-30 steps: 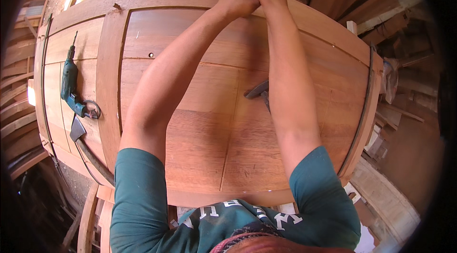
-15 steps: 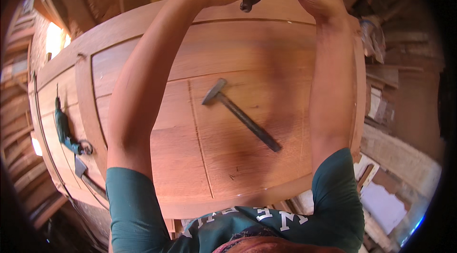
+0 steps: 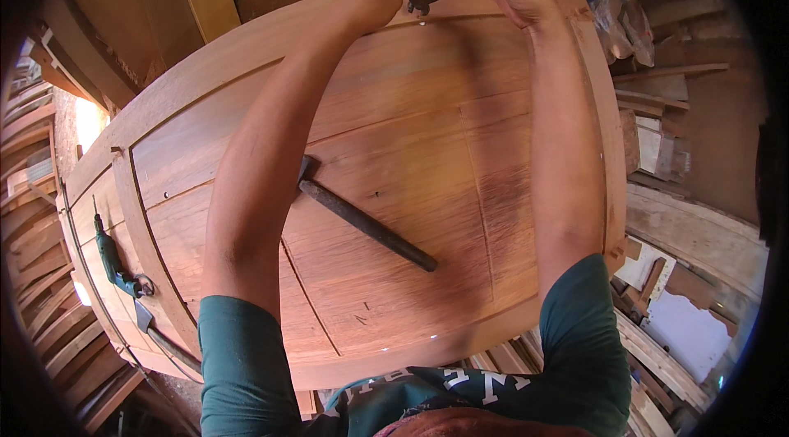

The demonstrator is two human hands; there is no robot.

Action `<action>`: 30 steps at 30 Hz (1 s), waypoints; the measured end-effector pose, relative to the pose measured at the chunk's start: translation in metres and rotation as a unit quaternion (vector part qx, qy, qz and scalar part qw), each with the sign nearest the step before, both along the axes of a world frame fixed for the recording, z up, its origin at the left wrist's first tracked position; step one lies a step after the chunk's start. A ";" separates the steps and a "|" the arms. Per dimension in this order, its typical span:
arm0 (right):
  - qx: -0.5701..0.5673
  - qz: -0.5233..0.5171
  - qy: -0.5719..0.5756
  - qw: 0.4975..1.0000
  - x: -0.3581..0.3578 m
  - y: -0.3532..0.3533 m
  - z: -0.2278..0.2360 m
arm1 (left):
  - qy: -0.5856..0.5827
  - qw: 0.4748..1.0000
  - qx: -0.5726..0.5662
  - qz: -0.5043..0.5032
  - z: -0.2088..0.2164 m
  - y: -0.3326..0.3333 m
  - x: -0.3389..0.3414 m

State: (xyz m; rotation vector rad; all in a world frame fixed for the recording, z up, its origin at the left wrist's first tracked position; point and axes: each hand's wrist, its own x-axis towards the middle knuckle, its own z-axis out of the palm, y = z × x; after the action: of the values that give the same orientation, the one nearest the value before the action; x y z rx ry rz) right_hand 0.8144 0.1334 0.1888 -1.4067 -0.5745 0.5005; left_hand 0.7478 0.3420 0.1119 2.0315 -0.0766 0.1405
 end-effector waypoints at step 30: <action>-0.043 -0.008 -0.111 0.993 0.004 0.048 -0.014 | -0.021 0.998 0.055 0.024 -0.014 -0.021 0.004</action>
State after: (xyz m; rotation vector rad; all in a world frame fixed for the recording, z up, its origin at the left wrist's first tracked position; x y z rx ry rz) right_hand 0.8186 0.1818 0.1749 -1.5588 -0.7259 0.3615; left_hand 0.7523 0.3207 0.0983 2.1418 -0.0631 0.2144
